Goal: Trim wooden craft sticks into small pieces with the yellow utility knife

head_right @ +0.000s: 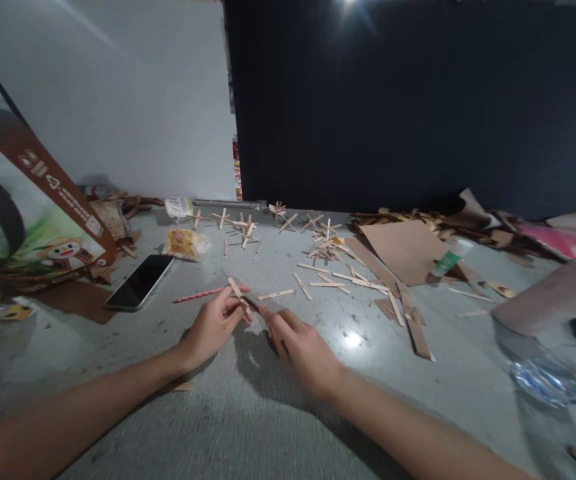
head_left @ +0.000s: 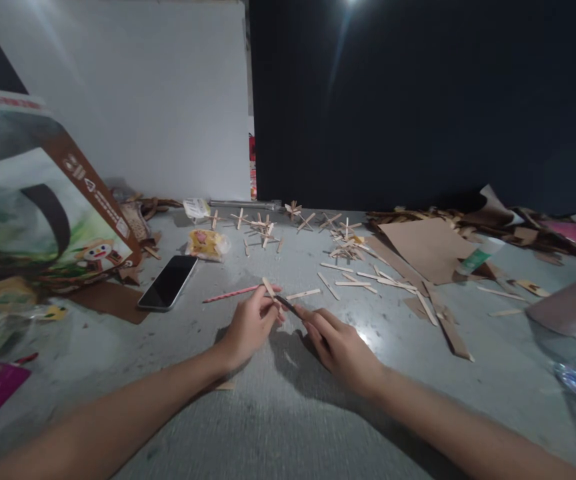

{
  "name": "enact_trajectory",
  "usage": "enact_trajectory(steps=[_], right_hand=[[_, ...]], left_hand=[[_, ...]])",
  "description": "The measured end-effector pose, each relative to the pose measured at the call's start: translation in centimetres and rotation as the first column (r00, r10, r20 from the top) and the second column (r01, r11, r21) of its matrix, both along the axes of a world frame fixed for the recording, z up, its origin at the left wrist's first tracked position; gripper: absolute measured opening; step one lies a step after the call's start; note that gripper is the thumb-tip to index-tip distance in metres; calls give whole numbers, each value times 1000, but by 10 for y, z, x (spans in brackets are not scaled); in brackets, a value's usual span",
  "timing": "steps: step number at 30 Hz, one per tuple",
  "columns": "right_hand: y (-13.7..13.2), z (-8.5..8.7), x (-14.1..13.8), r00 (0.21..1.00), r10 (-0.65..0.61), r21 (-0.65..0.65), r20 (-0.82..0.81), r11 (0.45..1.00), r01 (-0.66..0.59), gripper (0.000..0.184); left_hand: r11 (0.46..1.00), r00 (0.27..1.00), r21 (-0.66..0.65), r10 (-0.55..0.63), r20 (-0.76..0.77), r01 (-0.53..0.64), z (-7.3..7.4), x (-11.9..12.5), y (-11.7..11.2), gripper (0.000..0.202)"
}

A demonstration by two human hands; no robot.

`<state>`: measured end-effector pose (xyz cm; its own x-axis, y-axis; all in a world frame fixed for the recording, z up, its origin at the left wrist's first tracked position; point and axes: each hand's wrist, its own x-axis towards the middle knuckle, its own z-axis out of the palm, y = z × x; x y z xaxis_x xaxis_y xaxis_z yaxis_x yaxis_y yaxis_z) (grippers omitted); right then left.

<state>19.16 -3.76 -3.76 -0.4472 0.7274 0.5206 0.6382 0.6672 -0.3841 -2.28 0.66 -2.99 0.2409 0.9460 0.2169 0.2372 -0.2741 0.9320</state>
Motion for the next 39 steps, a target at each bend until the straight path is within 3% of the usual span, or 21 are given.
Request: enact_trajectory(steps=[22, 31, 39], right_hand=[[5, -2, -1, 974, 61, -66, -216, 995, -76, 32], [8, 6, -1, 941, -4, -261, -339, 961, -91, 33], [8, 4, -1, 876, -11, -445, -482, 864, -235, 46]], left_hand=[[999, 999, 10, -38, 0, 38, -1, -2, 1, 27], [999, 998, 0, -34, 49, 34, -2, -2, 1, 27], [1000, 997, 5, -31, 66, 31, 0, -1, 1, 27]])
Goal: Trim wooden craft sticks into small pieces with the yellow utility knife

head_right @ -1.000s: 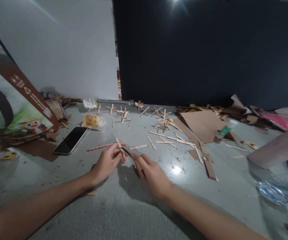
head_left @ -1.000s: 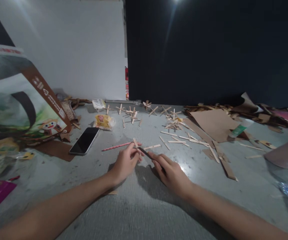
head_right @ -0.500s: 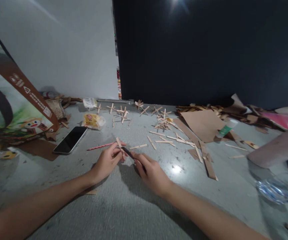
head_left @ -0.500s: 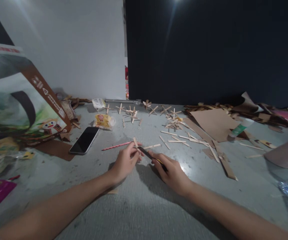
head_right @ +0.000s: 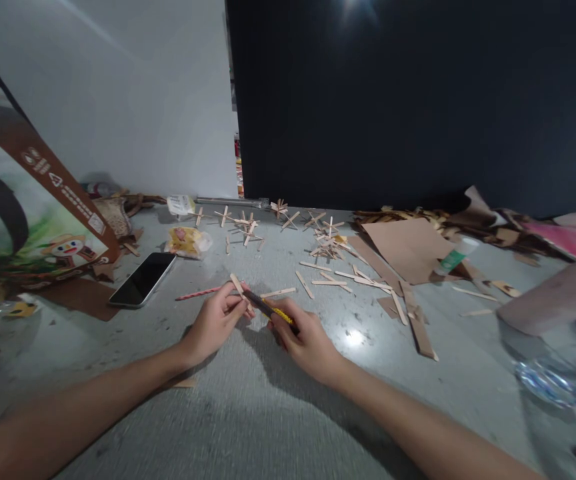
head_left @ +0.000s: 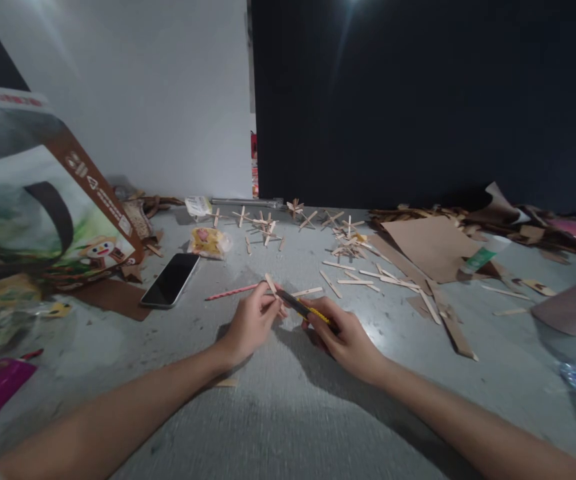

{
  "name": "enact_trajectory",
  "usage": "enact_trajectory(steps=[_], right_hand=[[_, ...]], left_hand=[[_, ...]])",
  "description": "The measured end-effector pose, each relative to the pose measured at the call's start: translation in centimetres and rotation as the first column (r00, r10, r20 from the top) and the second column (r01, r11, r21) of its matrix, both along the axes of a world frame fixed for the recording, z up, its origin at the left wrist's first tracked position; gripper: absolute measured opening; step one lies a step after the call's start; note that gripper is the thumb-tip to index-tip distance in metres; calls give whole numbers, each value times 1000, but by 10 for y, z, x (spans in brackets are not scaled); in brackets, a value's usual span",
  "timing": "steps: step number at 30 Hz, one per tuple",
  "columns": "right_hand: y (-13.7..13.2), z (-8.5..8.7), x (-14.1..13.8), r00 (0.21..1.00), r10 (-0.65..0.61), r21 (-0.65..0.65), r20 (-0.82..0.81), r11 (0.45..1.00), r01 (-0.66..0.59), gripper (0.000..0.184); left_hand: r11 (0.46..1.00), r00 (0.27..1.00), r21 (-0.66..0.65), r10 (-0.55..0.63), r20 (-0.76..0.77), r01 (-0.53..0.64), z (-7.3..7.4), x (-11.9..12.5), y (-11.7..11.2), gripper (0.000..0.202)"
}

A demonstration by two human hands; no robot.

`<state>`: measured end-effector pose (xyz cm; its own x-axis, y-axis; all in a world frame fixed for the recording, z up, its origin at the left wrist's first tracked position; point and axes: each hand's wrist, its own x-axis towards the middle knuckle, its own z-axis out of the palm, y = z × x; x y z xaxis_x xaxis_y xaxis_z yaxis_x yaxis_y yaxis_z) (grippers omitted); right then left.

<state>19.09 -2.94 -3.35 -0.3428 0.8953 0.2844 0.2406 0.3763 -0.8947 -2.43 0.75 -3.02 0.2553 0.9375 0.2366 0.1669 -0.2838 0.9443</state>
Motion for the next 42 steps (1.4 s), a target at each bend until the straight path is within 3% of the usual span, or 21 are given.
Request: enact_trajectory(steps=[10, 23, 33, 42], right_hand=[[0, 7, -1, 980, 103, -172, -169, 976, -132, 48], [4, 7, 2, 949, 137, -254, -283, 944, -212, 44], [6, 5, -2, 965, -40, -193, -258, 981, -11, 49], [4, 7, -2, 972, -86, -164, -218, 985, 51, 51]], left_hand=[[999, 999, -42, 17, 50, -15, -6, 0, 3, 33], [996, 994, -82, -29, 103, 38, -6, 0, 4, 37], [993, 992, -103, -42, 115, 54, 4, 2, 1, 41], [992, 991, -126, -8, 135, 26, 7, 2, 2, 44]])
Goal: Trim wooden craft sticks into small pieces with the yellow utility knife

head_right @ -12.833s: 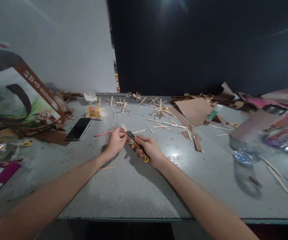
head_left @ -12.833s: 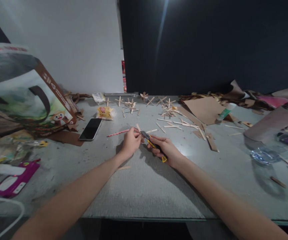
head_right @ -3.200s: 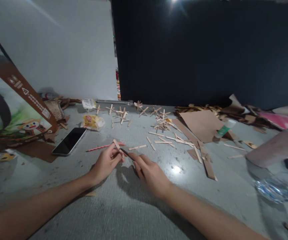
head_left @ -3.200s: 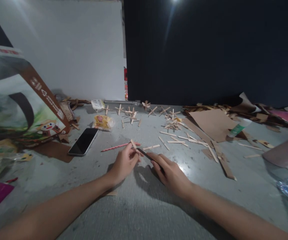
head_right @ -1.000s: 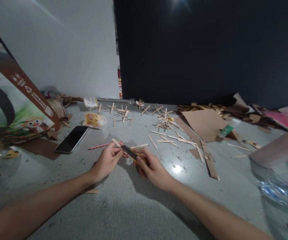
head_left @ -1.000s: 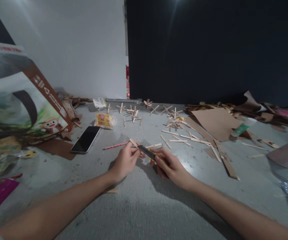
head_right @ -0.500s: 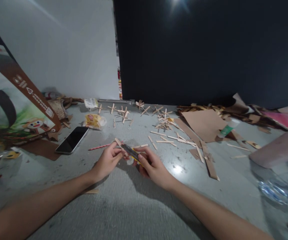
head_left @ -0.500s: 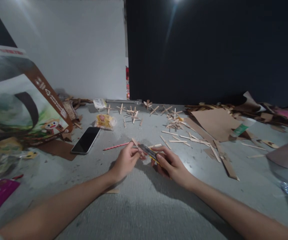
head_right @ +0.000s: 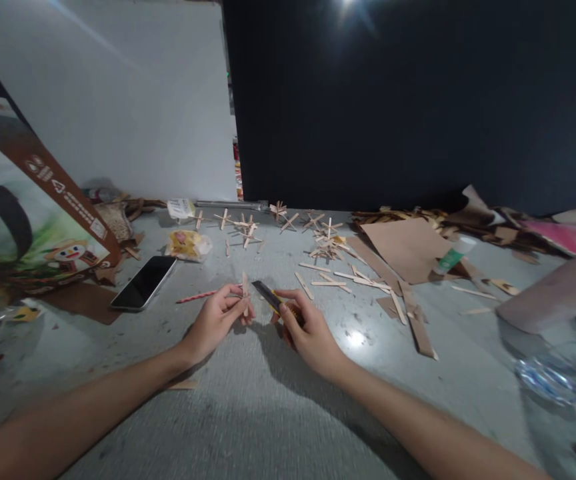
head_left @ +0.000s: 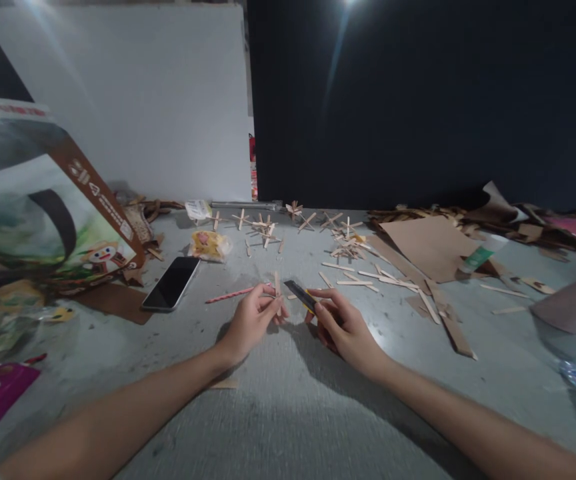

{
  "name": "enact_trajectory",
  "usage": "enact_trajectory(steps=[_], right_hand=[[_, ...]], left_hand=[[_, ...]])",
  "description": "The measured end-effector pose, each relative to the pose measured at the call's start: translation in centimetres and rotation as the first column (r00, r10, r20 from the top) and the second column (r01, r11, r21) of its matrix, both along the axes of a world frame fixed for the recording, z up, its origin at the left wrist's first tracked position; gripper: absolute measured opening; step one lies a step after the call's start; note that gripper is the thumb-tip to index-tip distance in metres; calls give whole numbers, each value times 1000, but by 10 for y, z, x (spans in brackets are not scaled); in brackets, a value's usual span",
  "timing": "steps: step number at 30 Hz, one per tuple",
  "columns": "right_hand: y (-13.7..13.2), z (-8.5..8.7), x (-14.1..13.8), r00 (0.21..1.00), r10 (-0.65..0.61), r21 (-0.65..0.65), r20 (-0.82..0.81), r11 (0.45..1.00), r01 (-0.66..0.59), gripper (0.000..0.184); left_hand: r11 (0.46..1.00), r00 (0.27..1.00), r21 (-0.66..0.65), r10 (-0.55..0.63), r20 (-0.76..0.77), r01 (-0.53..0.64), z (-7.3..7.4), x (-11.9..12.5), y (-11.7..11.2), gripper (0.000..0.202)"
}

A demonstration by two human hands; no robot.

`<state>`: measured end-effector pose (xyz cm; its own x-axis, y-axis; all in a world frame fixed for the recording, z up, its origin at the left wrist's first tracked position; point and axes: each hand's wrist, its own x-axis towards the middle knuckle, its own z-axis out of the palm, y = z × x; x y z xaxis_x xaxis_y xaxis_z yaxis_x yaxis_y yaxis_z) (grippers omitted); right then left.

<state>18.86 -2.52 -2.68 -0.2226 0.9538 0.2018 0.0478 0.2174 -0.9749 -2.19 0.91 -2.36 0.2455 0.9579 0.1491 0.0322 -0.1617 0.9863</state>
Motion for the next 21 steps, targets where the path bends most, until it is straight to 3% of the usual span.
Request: enact_trajectory(steps=[18, 21], right_hand=[[3, -6, 0, 997, -70, 45, 15, 997, 70, 45], [4, -8, 3, 987, -137, 124, 89, 984, 126, 40]], left_hand=[[1000, 999, 17, -22, -31, 23, 0, 0, -1, 38], [1000, 999, 19, 2, -33, -2, -3, -1, 2, 37]])
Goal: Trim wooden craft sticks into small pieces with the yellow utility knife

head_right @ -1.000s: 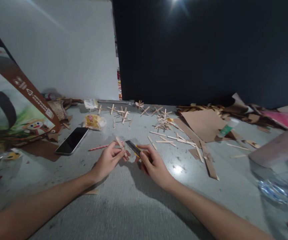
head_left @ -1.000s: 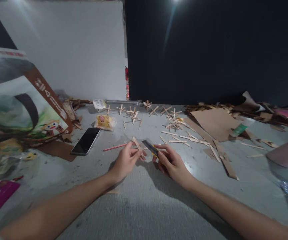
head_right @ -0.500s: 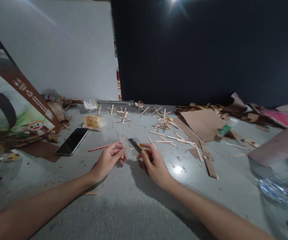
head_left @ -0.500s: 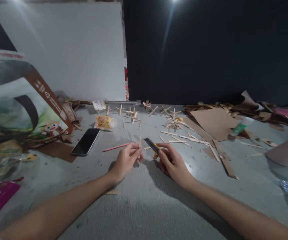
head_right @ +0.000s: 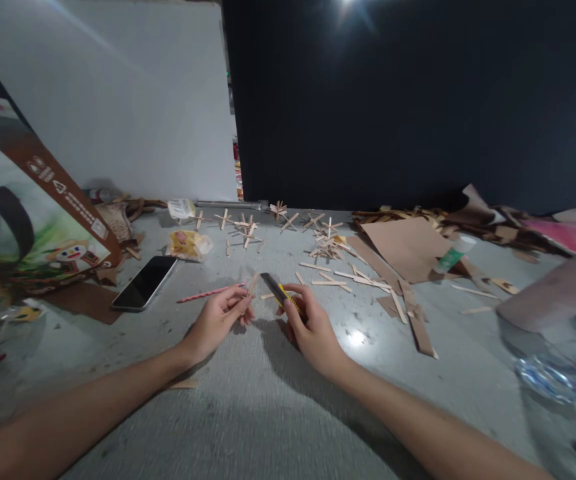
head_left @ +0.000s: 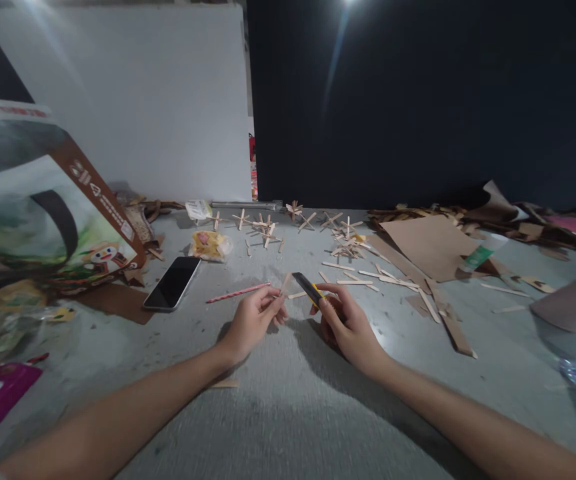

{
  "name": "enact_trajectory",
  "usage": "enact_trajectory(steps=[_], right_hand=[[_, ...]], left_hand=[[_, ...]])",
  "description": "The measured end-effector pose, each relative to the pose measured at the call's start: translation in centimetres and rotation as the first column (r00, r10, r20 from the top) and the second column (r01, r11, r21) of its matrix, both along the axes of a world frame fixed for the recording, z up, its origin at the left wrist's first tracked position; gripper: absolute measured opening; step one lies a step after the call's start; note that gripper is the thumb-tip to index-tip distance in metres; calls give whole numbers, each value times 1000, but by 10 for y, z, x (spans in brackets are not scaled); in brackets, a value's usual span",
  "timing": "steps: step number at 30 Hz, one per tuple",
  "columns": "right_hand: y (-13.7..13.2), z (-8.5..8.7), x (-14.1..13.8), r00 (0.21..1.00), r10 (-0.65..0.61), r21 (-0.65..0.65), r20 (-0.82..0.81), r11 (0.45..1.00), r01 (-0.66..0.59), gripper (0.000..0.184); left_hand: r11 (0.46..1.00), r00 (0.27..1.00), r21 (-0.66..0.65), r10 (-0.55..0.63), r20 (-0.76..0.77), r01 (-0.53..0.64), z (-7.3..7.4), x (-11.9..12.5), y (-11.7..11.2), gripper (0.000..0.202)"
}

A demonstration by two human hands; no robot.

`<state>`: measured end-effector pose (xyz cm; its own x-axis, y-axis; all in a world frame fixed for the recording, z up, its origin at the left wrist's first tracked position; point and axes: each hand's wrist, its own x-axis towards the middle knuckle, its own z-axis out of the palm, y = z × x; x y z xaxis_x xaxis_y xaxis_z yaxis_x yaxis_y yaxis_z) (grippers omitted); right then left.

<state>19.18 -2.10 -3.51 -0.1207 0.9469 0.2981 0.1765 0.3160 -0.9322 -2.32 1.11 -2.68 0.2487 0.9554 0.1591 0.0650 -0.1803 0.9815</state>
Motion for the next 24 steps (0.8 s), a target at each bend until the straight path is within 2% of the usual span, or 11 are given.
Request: enact_trajectory(steps=[3, 5, 7, 11, 16, 24], right_hand=[[5, 0, 9, 974, -110, 247, 196, 967, 59, 33], [10, 0, 15, 932, -110, 402, 346, 915, -41, 32], [14, 0, 19, 895, -103, 456, 435, 882, -120, 35], [16, -2, 19, 893, -97, 436, 439, 892, -117, 35], [10, 0, 17, 883, -80, 285, 463, 957, -62, 33], [7, 4, 15, 889, -45, 285, 455, 953, -98, 34]], left_hand=[[999, 999, 2, 37, 10, -37, -4, -2, 4, 39], [998, 998, 9, 57, 16, -57, -6, -4, 6, 40], [998, 997, 14, 67, 26, -67, -7, -4, 7, 41], [999, 998, -21, 39, 55, -38, -6, -3, 5, 44], [999, 996, -48, -7, 93, 12, -2, -1, 2, 44], [999, 996, -39, 2, 87, 1, 3, -2, 1, 45]])
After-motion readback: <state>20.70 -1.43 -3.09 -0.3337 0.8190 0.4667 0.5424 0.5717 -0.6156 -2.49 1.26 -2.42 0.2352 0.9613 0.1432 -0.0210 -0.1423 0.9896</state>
